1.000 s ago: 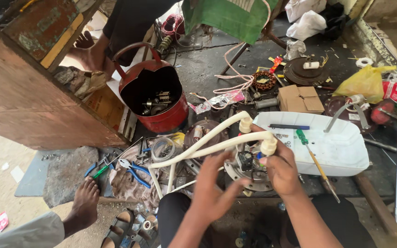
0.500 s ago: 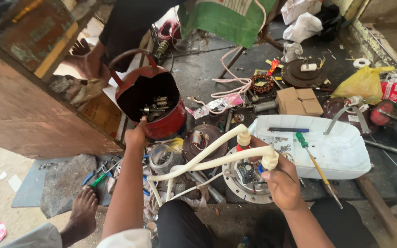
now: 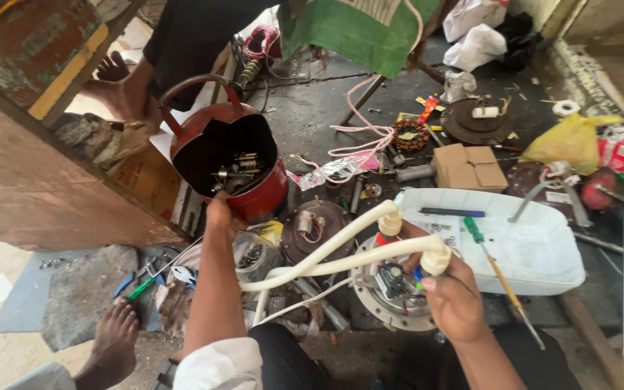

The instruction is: The person repairs an electrical appliance by manipulating wires and components with pliers and a screwdriver. They strip wire insulation, connect wires to terminals, and adjust parts of the device while seated at a cluttered workbench.

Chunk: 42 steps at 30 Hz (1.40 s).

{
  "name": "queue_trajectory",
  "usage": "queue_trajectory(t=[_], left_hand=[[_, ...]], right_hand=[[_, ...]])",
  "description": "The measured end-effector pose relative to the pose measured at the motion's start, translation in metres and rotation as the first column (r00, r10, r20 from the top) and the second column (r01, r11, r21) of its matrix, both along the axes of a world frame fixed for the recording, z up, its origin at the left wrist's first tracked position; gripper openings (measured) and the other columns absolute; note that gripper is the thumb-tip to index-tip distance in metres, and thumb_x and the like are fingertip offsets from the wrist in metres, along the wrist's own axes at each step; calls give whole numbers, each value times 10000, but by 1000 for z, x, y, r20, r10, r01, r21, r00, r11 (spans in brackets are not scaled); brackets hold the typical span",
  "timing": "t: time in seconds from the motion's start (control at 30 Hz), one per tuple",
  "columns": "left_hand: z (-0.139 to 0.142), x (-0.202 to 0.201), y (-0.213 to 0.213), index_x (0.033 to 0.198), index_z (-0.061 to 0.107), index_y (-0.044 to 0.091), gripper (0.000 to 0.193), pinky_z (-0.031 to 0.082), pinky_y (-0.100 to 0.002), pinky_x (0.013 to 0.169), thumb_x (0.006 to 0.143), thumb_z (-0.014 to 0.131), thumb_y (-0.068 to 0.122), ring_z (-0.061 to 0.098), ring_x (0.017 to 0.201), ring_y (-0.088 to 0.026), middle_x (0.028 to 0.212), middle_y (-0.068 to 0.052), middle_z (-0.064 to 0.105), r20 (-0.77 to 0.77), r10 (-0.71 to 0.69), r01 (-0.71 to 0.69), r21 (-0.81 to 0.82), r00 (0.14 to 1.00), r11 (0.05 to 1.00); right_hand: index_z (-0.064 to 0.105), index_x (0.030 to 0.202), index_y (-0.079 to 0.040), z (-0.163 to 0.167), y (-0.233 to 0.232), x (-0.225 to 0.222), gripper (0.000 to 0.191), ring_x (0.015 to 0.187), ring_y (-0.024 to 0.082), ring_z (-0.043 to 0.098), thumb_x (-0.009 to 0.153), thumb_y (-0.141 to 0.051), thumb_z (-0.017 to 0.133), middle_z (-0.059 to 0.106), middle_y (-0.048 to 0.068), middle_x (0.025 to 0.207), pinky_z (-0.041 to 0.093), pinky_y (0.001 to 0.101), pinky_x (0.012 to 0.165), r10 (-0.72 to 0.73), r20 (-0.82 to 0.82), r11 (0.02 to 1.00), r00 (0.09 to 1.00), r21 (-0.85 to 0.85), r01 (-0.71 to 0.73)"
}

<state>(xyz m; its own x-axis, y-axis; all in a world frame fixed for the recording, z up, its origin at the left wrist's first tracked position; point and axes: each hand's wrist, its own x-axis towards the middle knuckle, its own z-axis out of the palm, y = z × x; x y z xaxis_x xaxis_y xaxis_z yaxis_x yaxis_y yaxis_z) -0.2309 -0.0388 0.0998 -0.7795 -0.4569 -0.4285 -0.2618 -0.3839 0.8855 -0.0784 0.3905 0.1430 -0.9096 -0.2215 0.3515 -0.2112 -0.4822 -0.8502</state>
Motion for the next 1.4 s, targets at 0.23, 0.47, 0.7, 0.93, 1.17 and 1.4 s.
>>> queue_trajectory(t=[0.23,0.47,0.7,0.93,1.17,1.4], left_hand=[[-27,10,-14,869,514,34,241,313,-359,372,977,438,235,352,393,-212,577,-105,465,-120,14,5,153,993,988],[-29,17,-27,917,561,-26,260,502,-391,524,1001,506,213,409,440,-198,626,-82,462,-132,-29,55,201,991,978],[-35,15,-25,934,582,-40,279,562,-465,529,966,535,233,480,476,-235,648,-98,496,-169,31,-21,61,985,998],[-16,-2,-8,929,615,-2,446,538,-485,542,929,521,434,590,551,-309,688,-142,577,166,62,-38,-141,984,989],[-13,82,-4,1102,695,-47,422,510,-392,808,1050,640,368,619,870,-254,958,-141,714,-395,25,-310,-679,918,665],[-14,280,146,1197,684,-22,246,440,-394,1030,975,643,77,618,1160,-271,1205,-164,679,-443,248,-505,-705,862,498]], right_hand=[[601,1071,130,-12,0,-1,405,1250,319,530,752,-118,574,517,334,1464,359,426,1090,11,88,1000,996,-2,-10],[590,1035,147,-5,-1,3,375,1323,348,510,773,-120,562,447,364,1580,351,449,1131,60,54,998,997,26,-62],[587,1050,153,-12,-1,3,379,1266,352,536,781,-114,568,490,385,1515,381,462,1093,52,106,998,993,18,-54],[595,1099,161,-9,-5,3,394,1251,350,517,820,-117,574,525,373,1297,360,447,1136,-2,69,1000,998,1,2],[593,1037,121,5,-16,14,344,1392,356,490,798,-125,560,450,360,1583,333,443,1177,12,3,998,1000,63,-13],[604,1039,109,8,-26,18,326,1431,363,495,808,-115,553,468,346,1583,328,448,1243,15,-45,999,999,48,-13]])
